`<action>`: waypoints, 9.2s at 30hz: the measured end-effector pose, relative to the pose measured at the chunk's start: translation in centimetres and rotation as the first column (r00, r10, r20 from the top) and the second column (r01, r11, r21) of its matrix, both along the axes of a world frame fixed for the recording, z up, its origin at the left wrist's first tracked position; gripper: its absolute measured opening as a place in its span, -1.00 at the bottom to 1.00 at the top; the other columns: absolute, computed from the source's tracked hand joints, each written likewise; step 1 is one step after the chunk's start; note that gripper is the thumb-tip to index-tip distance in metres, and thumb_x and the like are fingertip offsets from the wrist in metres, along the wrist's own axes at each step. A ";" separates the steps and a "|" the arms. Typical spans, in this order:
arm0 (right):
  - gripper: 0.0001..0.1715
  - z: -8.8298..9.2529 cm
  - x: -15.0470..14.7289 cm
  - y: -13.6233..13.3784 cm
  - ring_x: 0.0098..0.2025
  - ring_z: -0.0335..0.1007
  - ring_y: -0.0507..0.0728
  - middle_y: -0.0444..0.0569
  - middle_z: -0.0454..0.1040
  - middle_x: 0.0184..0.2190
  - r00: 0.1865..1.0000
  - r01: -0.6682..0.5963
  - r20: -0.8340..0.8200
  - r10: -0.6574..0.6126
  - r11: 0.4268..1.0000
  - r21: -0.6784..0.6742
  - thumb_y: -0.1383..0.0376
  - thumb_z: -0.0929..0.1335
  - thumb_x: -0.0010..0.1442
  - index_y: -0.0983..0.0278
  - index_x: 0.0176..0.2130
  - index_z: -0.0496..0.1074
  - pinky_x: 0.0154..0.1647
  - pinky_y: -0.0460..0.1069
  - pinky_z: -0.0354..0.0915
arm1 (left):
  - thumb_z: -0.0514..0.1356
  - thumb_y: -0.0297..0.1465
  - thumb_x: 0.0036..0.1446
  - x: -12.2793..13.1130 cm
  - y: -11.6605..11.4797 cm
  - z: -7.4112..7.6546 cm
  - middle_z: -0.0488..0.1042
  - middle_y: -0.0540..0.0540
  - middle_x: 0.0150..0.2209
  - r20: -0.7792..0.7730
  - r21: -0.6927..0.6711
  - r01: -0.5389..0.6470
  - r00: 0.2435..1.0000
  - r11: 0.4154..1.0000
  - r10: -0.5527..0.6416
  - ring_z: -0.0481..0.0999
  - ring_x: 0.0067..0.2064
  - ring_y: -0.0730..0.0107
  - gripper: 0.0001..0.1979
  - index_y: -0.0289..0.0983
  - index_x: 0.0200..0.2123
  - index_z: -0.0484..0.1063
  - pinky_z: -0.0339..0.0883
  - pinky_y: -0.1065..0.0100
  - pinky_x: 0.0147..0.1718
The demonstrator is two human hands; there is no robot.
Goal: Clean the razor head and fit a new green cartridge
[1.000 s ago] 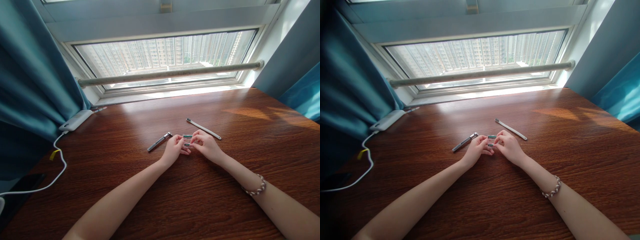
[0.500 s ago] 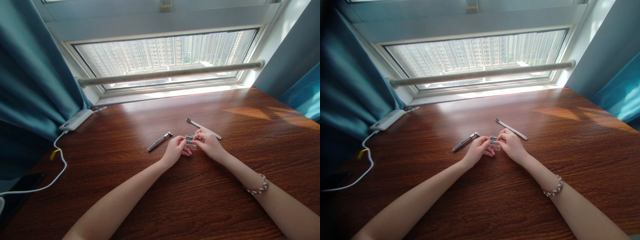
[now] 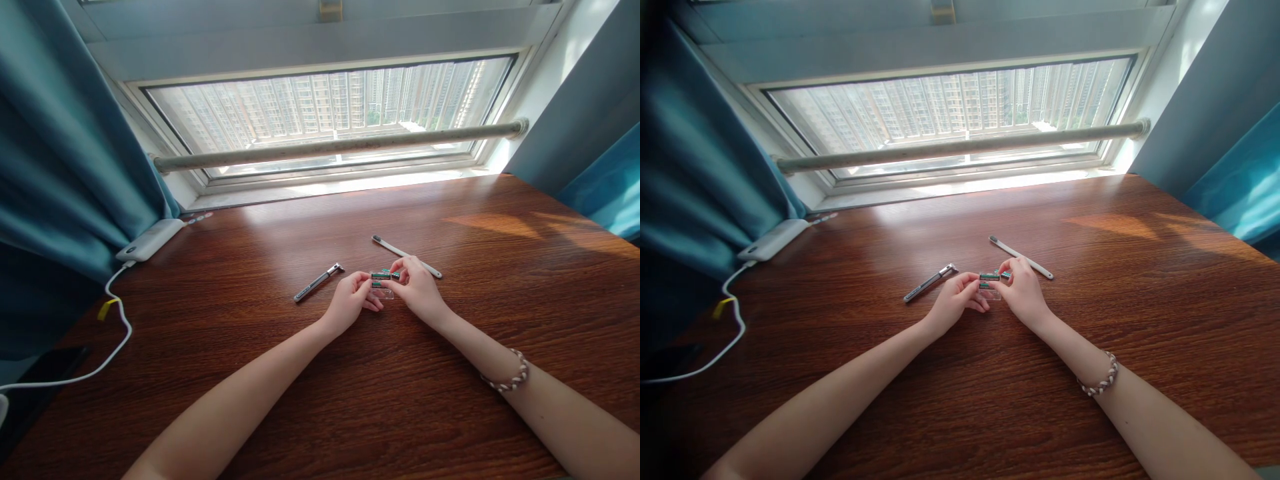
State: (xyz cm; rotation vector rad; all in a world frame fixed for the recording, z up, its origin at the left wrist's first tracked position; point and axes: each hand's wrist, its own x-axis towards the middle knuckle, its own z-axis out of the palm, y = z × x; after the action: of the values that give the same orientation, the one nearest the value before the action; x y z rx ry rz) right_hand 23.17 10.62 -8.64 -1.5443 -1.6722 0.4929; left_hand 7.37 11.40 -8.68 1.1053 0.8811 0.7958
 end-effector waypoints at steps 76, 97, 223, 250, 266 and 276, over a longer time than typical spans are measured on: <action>-0.85 0.0 2.4 1.0 -0.06 0.09 0.24 -0.05 0.35 -0.09 0.850 -0.160 0.521 0.073 0.979 0.124 0.28 0.34 0.08 0.20 -0.27 0.46 -0.02 0.13 0.10 | -0.02 -0.30 0.13 -0.5 -1.0 -0.2 0.40 0.02 -0.57 -0.501 0.390 0.188 0.865 0.902 0.036 0.35 -0.65 0.51 -0.75 -0.28 -0.15 0.25 0.21 0.47 -0.63; -0.92 -0.2 1.4 0.7 -0.24 0.25 0.16 -0.05 0.42 -0.43 0.969 -0.217 0.126 0.213 0.976 0.014 0.42 0.33 0.00 0.26 -0.40 0.34 -0.14 0.11 0.11 | 0.20 -0.33 -0.08 -7.6 2.5 1.7 0.34 -0.13 -0.32 -0.771 0.594 0.270 0.458 0.758 0.442 0.34 -0.26 0.24 -0.79 -0.29 -0.35 0.32 0.20 0.27 -0.24; -0.58 -0.3 -3.2 -2.1 -0.19 0.37 0.09 -0.07 0.47 -0.28 0.425 -0.547 -0.853 0.301 0.837 0.023 0.30 0.43 -0.04 0.20 -0.12 0.38 -0.10 0.02 0.21 | 0.14 -0.27 0.05 -2.1 -2.0 2.3 0.02 0.14 -0.69 0.375 -0.309 0.120 0.927 0.944 0.005 -0.14 -0.70 0.75 -0.68 -0.36 -0.61 0.18 -0.22 0.59 -0.75; -0.56 0.4 -0.5 -0.5 -0.11 0.32 0.15 0.01 0.45 -0.16 0.243 -0.632 -0.950 0.196 0.775 -0.002 0.27 0.43 -0.10 0.23 -0.14 0.44 -0.01 0.07 0.14 | -0.03 -0.08 0.11 -2.0 -2.5 2.7 -0.02 0.15 -0.77 0.268 -0.210 0.162 0.958 0.964 -0.103 -0.11 -0.74 0.67 -0.60 -0.30 -0.54 0.18 -0.26 0.55 -0.76; -0.52 0.4 -0.3 -0.7 -0.11 0.33 0.11 -0.02 0.45 -0.16 0.189 -0.709 -0.957 0.221 0.704 0.023 0.25 0.46 -0.15 0.23 -0.15 0.44 0.01 0.02 0.14 | 0.00 -0.13 0.12 -2.0 -3.2 2.3 0.03 0.13 -0.78 0.186 -0.082 0.133 0.976 0.988 -0.116 -0.08 -0.73 0.68 -0.61 -0.31 -0.58 0.19 -0.22 0.52 -0.74; -0.50 0.4 -1.3 -1.3 -0.19 0.33 0.13 -0.02 0.42 -0.19 0.867 -0.309 -0.330 0.374 0.922 0.233 0.36 0.41 -0.07 0.20 -0.07 0.35 -0.11 0.07 0.24 | 0.19 -0.27 0.02 -1.6 -3.4 2.4 0.00 0.20 -0.74 0.255 -0.180 0.030 0.967 0.983 0.017 -0.12 -0.73 0.73 -0.77 -0.27 -0.42 0.20 -0.26 0.56 -0.74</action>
State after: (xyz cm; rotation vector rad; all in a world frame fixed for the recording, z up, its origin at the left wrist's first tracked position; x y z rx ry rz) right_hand 21.87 9.29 -8.28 -0.9543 -1.6419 0.7535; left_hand 5.80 8.02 -6.30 0.8220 0.7158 0.8143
